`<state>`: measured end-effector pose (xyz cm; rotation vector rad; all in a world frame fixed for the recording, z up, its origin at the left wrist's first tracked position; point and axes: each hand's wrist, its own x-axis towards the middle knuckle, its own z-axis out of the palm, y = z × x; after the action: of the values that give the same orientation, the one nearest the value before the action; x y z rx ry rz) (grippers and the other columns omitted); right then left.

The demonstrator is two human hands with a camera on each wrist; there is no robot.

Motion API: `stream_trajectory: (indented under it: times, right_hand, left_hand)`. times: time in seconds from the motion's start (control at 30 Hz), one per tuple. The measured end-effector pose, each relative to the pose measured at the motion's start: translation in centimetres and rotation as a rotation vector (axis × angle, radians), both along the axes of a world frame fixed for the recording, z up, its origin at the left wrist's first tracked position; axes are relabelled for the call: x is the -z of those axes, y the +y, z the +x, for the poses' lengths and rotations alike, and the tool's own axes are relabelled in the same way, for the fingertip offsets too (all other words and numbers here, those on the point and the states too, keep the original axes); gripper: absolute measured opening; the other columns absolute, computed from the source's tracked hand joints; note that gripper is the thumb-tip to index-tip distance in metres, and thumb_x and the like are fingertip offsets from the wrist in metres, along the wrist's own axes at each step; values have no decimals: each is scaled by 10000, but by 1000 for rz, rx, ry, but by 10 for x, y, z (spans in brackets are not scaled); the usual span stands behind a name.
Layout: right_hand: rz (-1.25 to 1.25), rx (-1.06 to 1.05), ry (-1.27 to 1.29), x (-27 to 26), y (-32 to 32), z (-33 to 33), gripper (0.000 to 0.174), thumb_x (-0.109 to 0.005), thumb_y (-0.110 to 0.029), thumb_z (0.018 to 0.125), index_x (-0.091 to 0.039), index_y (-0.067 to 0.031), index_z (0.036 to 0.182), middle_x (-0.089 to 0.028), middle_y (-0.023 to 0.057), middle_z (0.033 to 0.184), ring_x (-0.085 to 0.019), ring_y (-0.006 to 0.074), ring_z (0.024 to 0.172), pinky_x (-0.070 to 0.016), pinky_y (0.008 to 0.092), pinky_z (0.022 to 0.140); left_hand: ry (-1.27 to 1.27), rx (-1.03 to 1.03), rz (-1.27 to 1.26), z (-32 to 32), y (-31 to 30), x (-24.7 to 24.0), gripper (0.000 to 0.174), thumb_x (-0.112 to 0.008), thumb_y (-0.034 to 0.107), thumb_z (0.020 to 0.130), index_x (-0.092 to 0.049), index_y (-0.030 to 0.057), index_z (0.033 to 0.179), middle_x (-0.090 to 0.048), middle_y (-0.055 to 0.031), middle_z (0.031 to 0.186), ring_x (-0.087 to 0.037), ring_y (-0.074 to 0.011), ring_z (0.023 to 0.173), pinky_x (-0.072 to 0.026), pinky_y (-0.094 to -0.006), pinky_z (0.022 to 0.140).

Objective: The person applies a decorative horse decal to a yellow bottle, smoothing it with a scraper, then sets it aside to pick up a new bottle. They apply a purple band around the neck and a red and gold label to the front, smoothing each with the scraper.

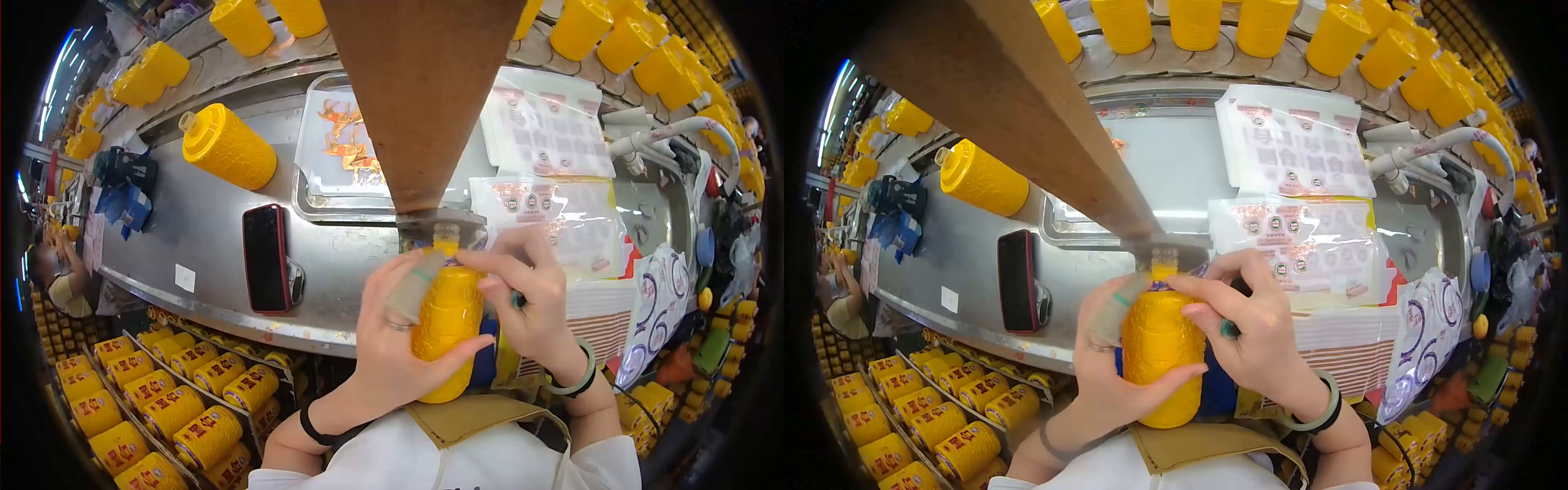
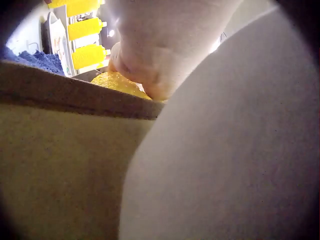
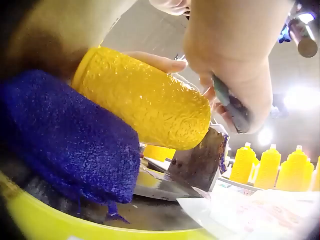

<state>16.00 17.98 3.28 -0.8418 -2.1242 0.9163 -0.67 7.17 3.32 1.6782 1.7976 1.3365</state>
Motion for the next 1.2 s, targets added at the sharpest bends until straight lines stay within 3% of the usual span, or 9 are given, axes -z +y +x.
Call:
stream_trajectory:
  times: [0.17, 0.3, 0.4, 0.47, 0.73, 0.8, 1.03, 1.1, 1.2]
  right_hand:
    - [8, -2, 35, 5, -3, 1, 220, -758, -114, 905, -791, -65, 1117, -567, 96, 964, -547, 200, 750, -463, 320, 660]
    - [11, 25, 14, 0, -6, 1, 194, -759, -117, 907, -794, -58, 1088, -572, 90, 941, -555, 204, 757, -464, 324, 664]
    - [-22, 74, -29, 5, -5, 8, 158, -751, -124, 917, -792, -46, 1047, -570, 89, 911, -558, 213, 769, -465, 327, 672]
    - [-39, 103, -64, 6, -2, 14, 143, -746, -127, 922, -790, -40, 1026, -567, 90, 896, -559, 218, 774, -465, 329, 676]
    - [22, 53, -29, -4, -3, -2, 168, -757, -132, 909, -795, -58, 1055, -549, 87, 930, -533, 203, 739, -454, 323, 656]
    - [23, 33, -14, 0, -4, -3, 179, -764, -130, 902, -796, -63, 1064, -549, 88, 940, -532, 199, 735, -452, 321, 649]
    - [39, 124, -76, 0, -5, 3, 139, -797, -118, 853, -787, -48, 972, -552, 92, 908, -551, 236, 747, -463, 344, 666]
    - [82, 150, -192, 2, 1, 10, 115, -806, -106, 834, -760, -34, 910, -552, 89, 881, -557, 265, 762, -462, 369, 670]
    - [66, 214, -244, 2, 5, 18, 128, -812, -99, 819, -758, -43, 921, -554, 85, 868, -554, 262, 770, -460, 371, 667]
  left_hand:
    - [9, -5, 33, 2, 2, 5, 734, -926, 158, 710, -600, -20, 1343, -622, -201, 1284, -606, -363, 1203, -487, -427, 1041]
    - [22, 5, 44, 0, 0, 6, 721, -915, 145, 724, -596, -17, 1350, -605, -193, 1323, -607, -338, 1223, -487, -428, 1057]
    - [-194, 30, -48, -9, -5, 18, 666, -893, 108, 748, -602, 0, 1338, -595, -188, 1344, -588, -358, 1266, -494, -448, 1064]
    - [-672, 111, -57, -17, -7, 35, 708, -891, 113, 755, -574, -14, 1375, -553, -196, 1401, -573, -326, 1299, -481, -436, 1088]
    - [-127, 10, -32, -3, -3, 2, 714, -904, 146, 745, -582, -12, 1363, -568, -205, 1376, -586, -362, 1263, -488, -446, 1069]
    - [-10, 44, 15, -4, -2, 9, 764, -911, 152, 714, -573, -15, 1378, -558, -199, 1390, -603, -324, 1232, -493, -410, 1037]
    - [-111, 61, -53, -11, -7, 19, 736, -882, 105, 739, -562, -17, 1390, -547, -192, 1402, -588, -306, 1264, -482, -419, 1075]
    - [-545, 75, -76, -15, -8, 29, 704, -886, 120, 743, -585, 1, 1369, -571, -207, 1364, -585, -368, 1278, -480, -433, 1085]
    - [-552, 91, -60, -17, -8, 32, 733, -887, 118, 739, -566, -5, 1387, -545, -218, 1390, -584, -359, 1279, -475, -430, 1084]
